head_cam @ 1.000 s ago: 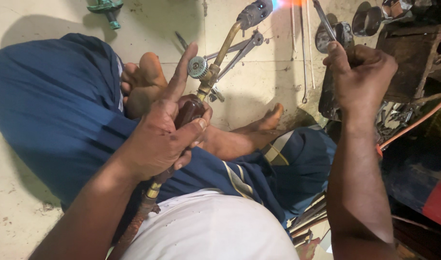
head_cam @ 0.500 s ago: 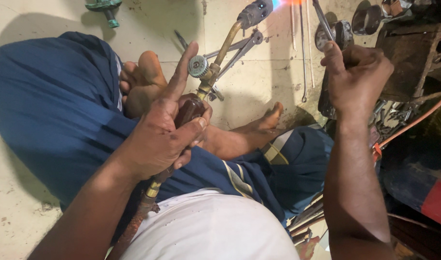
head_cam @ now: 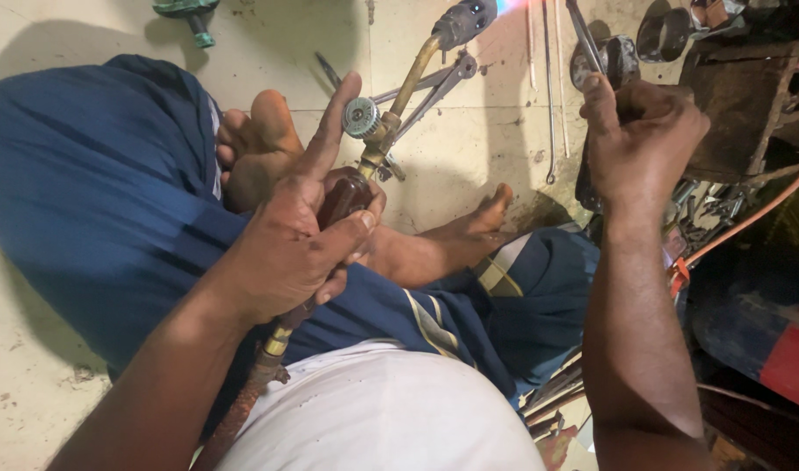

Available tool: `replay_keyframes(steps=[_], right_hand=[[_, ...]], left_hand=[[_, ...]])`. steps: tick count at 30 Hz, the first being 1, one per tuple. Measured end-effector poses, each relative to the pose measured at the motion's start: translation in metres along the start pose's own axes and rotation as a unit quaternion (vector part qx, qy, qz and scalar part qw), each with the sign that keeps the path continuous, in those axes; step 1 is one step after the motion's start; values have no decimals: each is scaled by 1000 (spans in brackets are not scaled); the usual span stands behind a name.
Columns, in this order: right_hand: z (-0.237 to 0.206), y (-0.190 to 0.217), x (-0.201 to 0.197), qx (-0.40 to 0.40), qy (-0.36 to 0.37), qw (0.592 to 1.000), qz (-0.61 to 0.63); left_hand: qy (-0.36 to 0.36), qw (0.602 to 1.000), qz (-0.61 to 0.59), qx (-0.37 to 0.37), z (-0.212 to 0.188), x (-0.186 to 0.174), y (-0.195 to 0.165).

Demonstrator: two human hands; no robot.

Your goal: The person sits on the floor and uses a blowtorch to heat a small metal piece held with tongs. They repeatedly apply the flame to the metal and then place it into a white container filled with a white substance.

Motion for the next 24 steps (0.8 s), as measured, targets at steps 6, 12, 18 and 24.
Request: replay_keyframes(steps=[6, 12, 18, 24], right_hand=[[-3, -9, 1, 28, 6, 998, -63], [2, -5, 1, 20, 12, 996, -86], [-3, 1, -1, 67, -47, 997, -16], [3, 7, -7, 93, -26, 995, -16]], left_hand=[[3, 1000, -14, -11, 0, 0, 0], [1, 1000, -3, -6, 0, -1, -1], [6, 1000, -4, -6, 0, 0, -1], [11, 1000, -16, -4, 0, -1, -1]])
Point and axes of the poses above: each hand's wrist, its own z-axis towards the middle knuckle, its own x-axis out of the palm, y = z × x, the point moved 1 cm from there along z, towards the middle knuckle, and after that the axes turned 8 degrees about -y, right-handed, at the moved point
